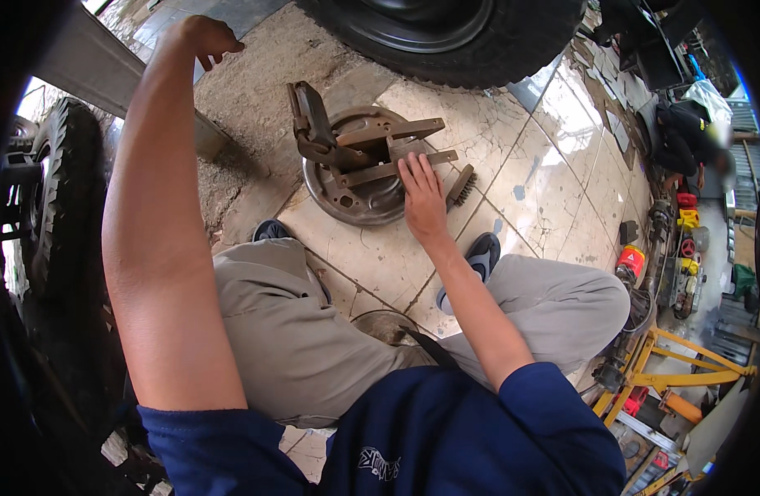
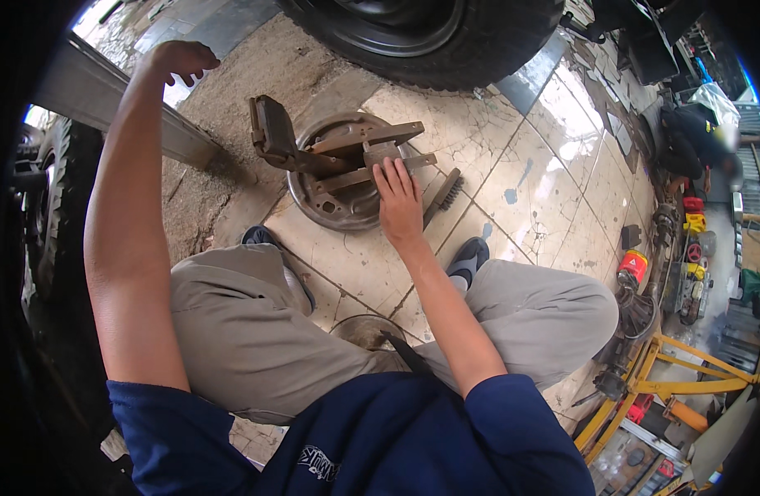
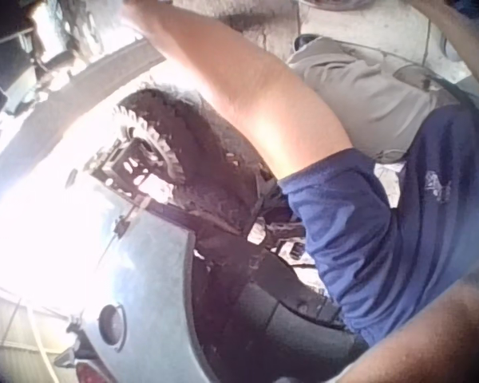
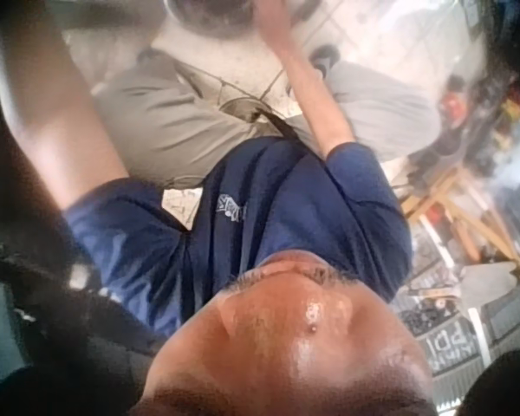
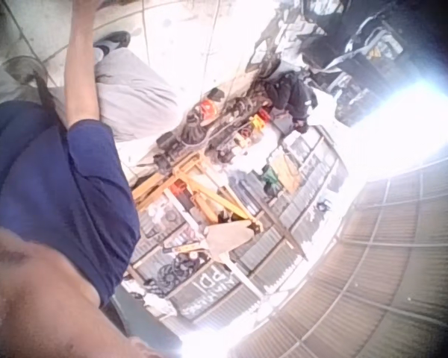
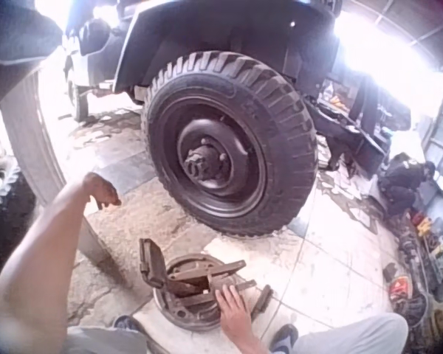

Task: The person sits on the floor and scrubs a brake assembly with a wire brush, repeatedly rotating the part to clean different surfaces. The person also picks up and repositions small metal components during the cleaning process.

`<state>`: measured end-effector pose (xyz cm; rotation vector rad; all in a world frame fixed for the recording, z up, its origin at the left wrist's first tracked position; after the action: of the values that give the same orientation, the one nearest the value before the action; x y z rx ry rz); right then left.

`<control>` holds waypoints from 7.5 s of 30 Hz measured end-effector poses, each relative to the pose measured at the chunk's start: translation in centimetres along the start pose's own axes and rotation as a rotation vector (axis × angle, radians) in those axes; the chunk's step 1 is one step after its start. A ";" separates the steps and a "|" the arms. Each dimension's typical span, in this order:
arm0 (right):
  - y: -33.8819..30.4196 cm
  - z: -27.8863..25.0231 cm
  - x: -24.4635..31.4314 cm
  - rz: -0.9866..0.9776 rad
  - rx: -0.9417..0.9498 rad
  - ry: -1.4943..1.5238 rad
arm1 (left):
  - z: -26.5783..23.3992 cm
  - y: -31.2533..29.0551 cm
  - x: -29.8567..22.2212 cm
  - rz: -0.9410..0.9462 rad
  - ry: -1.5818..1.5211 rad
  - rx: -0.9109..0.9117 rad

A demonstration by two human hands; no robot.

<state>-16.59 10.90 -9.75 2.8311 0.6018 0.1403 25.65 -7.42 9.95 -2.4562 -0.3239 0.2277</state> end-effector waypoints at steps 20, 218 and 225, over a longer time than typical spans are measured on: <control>1.6 0.8 -3.2 0.155 0.026 -0.101 | 0.0 -0.3 0.3 -0.030 -0.029 -0.020; 3.9 0.1 -5.0 0.359 0.156 0.218 | 12.7 0.5 -16.6 0.294 0.401 0.256; 2.5 0.8 -0.6 0.230 -0.010 0.091 | 12.8 0.2 -16.7 0.321 0.423 0.259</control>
<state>-16.01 8.26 -9.95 2.8889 0.2902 0.3140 6.65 -4.92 1.23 -2.2144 0.2679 -0.1134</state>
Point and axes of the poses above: each hand's wrist, its own y-axis towards the middle knuckle, its own z-axis out of the palm, x = y × z, the point moved 2 cm from there along y, towards the middle knuckle, and after that the axes turned 12 degrees about -y, right-handed, at the moved point
